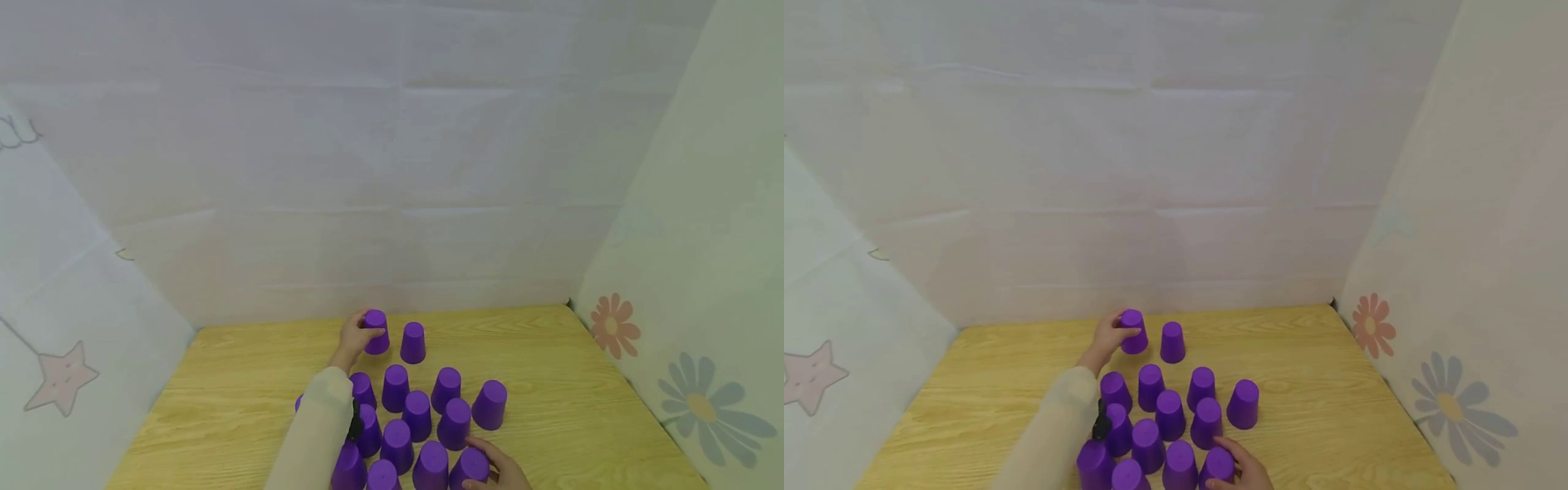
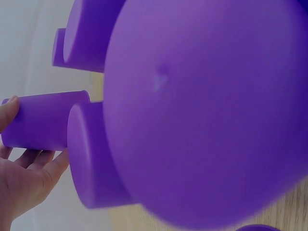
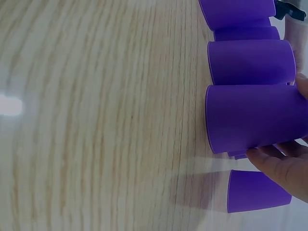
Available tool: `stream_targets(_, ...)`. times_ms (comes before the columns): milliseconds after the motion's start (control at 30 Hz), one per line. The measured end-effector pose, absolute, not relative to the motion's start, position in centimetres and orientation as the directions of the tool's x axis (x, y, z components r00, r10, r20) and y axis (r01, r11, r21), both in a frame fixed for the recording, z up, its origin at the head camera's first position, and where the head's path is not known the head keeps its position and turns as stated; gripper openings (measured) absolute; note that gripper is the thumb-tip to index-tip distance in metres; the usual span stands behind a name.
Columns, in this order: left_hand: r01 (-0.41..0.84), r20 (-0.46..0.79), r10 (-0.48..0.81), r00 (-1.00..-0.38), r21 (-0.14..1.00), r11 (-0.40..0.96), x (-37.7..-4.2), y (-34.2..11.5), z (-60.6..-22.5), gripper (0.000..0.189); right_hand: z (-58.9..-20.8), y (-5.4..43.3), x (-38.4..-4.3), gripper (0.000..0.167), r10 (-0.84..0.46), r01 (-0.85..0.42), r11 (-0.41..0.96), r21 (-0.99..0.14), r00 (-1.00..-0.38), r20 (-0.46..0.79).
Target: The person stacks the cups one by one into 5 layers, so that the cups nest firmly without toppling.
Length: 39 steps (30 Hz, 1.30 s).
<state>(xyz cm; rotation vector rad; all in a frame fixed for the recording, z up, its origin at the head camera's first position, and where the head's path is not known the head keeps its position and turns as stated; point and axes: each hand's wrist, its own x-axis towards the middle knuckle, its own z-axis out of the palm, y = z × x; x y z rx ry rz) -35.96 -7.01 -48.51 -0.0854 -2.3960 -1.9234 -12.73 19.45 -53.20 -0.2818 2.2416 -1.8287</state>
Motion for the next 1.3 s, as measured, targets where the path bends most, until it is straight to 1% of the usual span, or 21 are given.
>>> stream_targets(200, 0.087, 0.091, -0.004, -0.996, 0.968, 0.236, -36.3, -6.3, -49.1, 0.056, -53.5, 19.8, -12.6, 0.068, -0.291, -0.013, 0.186, -0.983, -0.956, -0.042)
stream_targets(333, 0.068, 0.073, -0.011, -0.997, 0.967, 0.247, -36.5, -6.1, -49.5, 0.057, -53.6, 20.0, -12.5, 0.067, -0.29, -0.025, 0.177, -0.984, -0.957, -0.028)
stream_targets(567, 0.036, 0.044, -0.019, -0.999, 0.953, 0.301, -36.8, -5.8, -50.1, 0.057, -53.6, 20.0, -12.3, 0.068, -0.266, 0.007, 0.168, -0.986, -0.963, -0.052)
stream_targets(700, 0.04, 0.048, -0.016, -0.999, 0.945, 0.324, -36.9, -5.6, -50.3, 0.055, -53.6, 20.1, -12.1, 0.067, -0.261, -0.018, 0.176, -0.984, -0.965, -0.029)
stream_targets(933, 0.033, 0.036, -0.006, -0.999, 0.949, 0.315, -37.0, -5.4, -50.9, 0.054, -53.7, 20.2, -11.8, 0.066, -0.255, -0.034, 0.158, -0.987, -0.967, -0.008)
stream_targets(1033, 0.038, 0.04, 0.002, -0.999, 0.941, 0.337, -37.0, -5.1, -51.2, 0.056, -53.8, 20.4, -11.7, 0.066, -0.265, -0.036, 0.136, -0.99, -0.964, -0.001)
stream_targets(1300, 0.062, 0.068, -0.001, -0.998, 0.914, 0.4, -36.7, -4.8, -51.5, 0.057, -54.5, 20.7, -11.7, 0.063, -0.282, -0.097, 0.134, -0.986, -0.958, 0.056)
